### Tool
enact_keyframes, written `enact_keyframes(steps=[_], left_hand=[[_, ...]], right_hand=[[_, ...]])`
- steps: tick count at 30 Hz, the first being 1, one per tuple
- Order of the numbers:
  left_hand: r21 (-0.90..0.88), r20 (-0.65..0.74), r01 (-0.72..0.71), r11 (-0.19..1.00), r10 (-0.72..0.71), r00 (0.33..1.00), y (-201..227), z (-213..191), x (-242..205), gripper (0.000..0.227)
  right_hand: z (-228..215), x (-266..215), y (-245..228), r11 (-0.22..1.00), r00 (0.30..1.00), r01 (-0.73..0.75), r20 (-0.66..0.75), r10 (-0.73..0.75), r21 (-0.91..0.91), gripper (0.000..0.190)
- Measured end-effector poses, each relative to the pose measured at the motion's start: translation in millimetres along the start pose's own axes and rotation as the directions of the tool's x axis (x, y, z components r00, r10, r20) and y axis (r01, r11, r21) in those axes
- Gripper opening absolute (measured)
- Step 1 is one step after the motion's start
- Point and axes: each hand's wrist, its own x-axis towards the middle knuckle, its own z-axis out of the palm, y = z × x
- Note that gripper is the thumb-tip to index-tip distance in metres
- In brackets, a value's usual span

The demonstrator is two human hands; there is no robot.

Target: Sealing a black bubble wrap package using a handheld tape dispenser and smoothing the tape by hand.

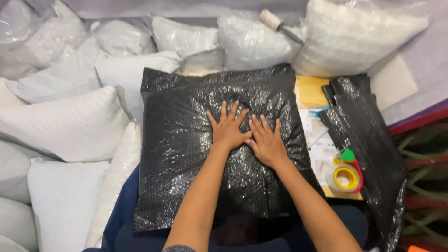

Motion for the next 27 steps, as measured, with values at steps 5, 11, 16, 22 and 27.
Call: enact_keyframes(steps=[5, 11, 16, 22, 27], left_hand=[[-0.009, 0.058, 0.023, 1.000, -0.022, 0.998, -3.0, 4.3, 6.6, 0.082], [-0.210, 0.096, 0.027, 0.977, -0.007, 0.995, -11.9, -0.3, 17.2, 0.093], [-0.573, -0.160, -0.114, 0.811, 0.026, 0.987, -29.1, -3.6, 1.6, 0.071], [-0.113, -0.266, -0.071, 0.991, 0.038, 0.963, -11.5, -30.3, -86.3, 0.054], [0.043, -0.127, 0.160, 0.986, -0.153, 0.980, -28.7, 8.3, -115.6, 0.067]], right_hand=[[-7.7, 0.5, -1.8, 0.999, 0.996, -0.034, 0.089, 0.030, 0.039, 0.072], [-4.0, 0.8, 2.2, 0.998, 0.995, -0.049, 0.090, 0.045, 0.049, 0.071], [-10.9, 0.2, -2.2, 0.996, 0.995, -0.054, 0.087, 0.048, 0.075, 0.071], [-15.4, 2.7, -2.4, 0.991, 0.996, -0.064, 0.073, 0.056, 0.117, 0.074], [-7.7, 2.0, -0.1, 0.994, 0.997, -0.051, 0.061, 0.045, 0.094, 0.073]])
